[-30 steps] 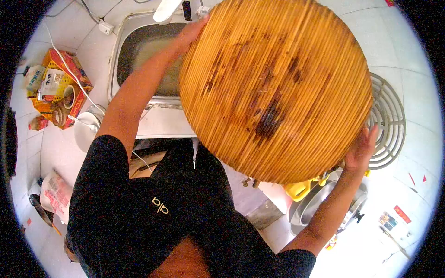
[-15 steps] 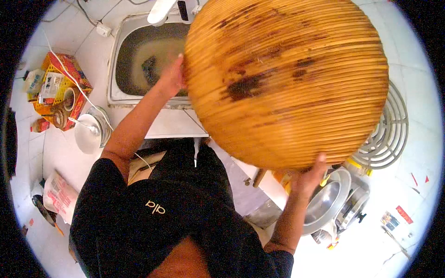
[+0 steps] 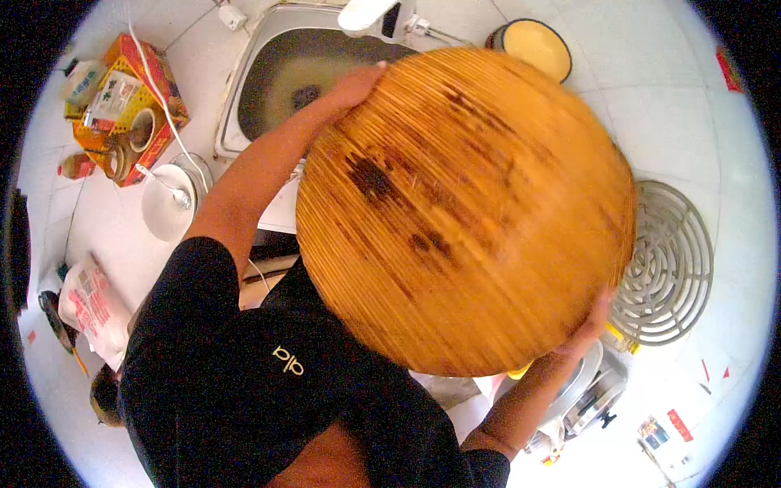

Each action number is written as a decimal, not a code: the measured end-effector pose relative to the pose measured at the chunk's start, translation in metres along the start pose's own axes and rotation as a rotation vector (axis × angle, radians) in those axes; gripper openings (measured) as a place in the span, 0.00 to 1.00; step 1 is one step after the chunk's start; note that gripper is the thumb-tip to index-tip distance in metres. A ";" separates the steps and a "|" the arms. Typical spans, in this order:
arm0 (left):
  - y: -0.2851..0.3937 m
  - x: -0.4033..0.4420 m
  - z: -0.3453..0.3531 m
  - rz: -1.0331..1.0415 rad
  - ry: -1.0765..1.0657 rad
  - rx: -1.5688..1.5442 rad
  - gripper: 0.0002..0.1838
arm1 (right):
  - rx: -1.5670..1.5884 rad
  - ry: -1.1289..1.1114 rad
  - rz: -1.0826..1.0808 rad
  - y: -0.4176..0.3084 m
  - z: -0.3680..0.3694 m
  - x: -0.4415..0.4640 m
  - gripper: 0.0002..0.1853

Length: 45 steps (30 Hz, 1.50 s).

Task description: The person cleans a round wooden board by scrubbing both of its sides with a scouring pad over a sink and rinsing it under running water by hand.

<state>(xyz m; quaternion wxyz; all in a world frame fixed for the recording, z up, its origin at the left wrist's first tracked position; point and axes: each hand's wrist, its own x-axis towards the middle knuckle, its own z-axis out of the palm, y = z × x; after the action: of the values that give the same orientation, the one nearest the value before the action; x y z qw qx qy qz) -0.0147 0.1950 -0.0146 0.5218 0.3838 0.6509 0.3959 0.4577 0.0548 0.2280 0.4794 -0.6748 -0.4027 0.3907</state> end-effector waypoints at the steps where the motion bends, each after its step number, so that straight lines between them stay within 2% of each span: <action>1: 0.011 -0.005 0.000 0.012 0.005 0.123 0.34 | 0.089 -0.052 0.095 -0.004 0.012 -0.005 0.30; 3: 0.007 0.021 -0.001 0.070 0.008 0.208 0.32 | 0.262 -0.150 0.282 -0.013 0.038 -0.021 0.31; 7: -0.024 0.085 -0.023 0.260 -0.024 0.376 0.25 | 0.313 -0.127 0.341 -0.008 0.058 -0.032 0.34; 8: -0.057 0.124 -0.034 0.391 -0.063 0.667 0.22 | 0.312 -0.103 0.378 -0.006 0.059 -0.031 0.34; 9: -0.099 0.147 -0.041 0.359 0.040 0.711 0.22 | 0.281 -0.120 0.353 0.001 0.058 -0.030 0.33; 11: -0.140 0.146 -0.069 0.258 0.062 0.902 0.23 | 0.223 -0.150 0.304 0.016 0.058 -0.026 0.33; 12: -0.152 0.131 -0.082 0.183 -0.021 1.047 0.25 | 0.219 -0.100 0.289 0.016 0.068 -0.030 0.28; 13: -0.177 0.120 -0.087 0.107 0.063 1.116 0.27 | 0.226 -0.099 0.303 0.019 0.069 -0.028 0.28; 16: -0.203 0.049 -0.084 -0.028 0.127 1.073 0.33 | 0.215 -0.117 0.281 0.018 0.086 -0.029 0.28; 19: -0.252 0.020 -0.087 0.224 -0.229 1.560 0.33 | 0.126 -0.029 0.286 0.031 0.089 -0.020 0.29; 22: -0.247 0.045 -0.118 0.231 0.001 1.433 0.31 | 0.098 -0.034 0.272 0.018 0.101 -0.020 0.30; 24: -0.254 0.078 -0.127 0.077 0.246 0.710 0.31 | 0.085 -0.041 0.240 0.017 0.104 -0.019 0.30; 26: -0.182 0.053 -0.116 -0.123 0.396 0.230 0.30 | 0.063 -0.023 0.262 0.018 0.102 -0.016 0.28; 28: -0.085 -0.001 -0.100 -0.182 0.146 0.029 0.29 | 0.068 -0.002 0.289 0.016 0.108 -0.019 0.28; 30: -0.043 -0.049 -0.069 -0.065 -0.013 -0.085 0.26 | 0.091 -0.003 0.321 0.019 0.101 -0.016 0.28; 31: -0.045 -0.068 -0.048 0.159 -0.059 0.022 0.25 | 0.100 -0.004 0.336 0.021 0.099 -0.015 0.29; 32: -0.051 -0.089 -0.025 0.383 -0.106 0.127 0.24 | 0.043 -0.001 0.260 0.012 0.114 -0.021 0.31; 34: -0.043 -0.147 0.023 0.572 -0.044 0.715 0.24 | 0.062 -0.020 0.300 0.012 0.113 -0.021 0.32; 37: -0.065 -0.126 0.023 0.485 -0.078 0.674 0.24 | 0.089 -0.004 0.321 0.026 0.107 -0.018 0.33; 38: -0.071 -0.105 0.016 0.406 0.023 0.616 0.22 | 0.082 0.020 0.330 0.033 0.103 -0.018 0.33; 40: -0.124 -0.045 0.006 0.370 0.276 0.706 0.21 | 0.051 0.063 0.350 0.036 0.105 -0.018 0.34; 43: -0.112 -0.034 -0.004 0.276 0.342 0.598 0.21 | 0.114 0.056 0.387 0.039 0.099 -0.017 0.31; 45: -0.092 -0.070 0.006 0.228 0.313 0.656 0.21 | 0.121 0.067 0.381 0.044 0.096 -0.017 0.31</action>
<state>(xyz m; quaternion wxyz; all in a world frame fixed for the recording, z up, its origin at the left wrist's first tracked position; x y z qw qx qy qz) -0.0056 0.0955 -0.0734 0.2181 0.5356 0.7678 0.2757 0.3710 0.0621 0.1658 0.4498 -0.7214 -0.2271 0.4751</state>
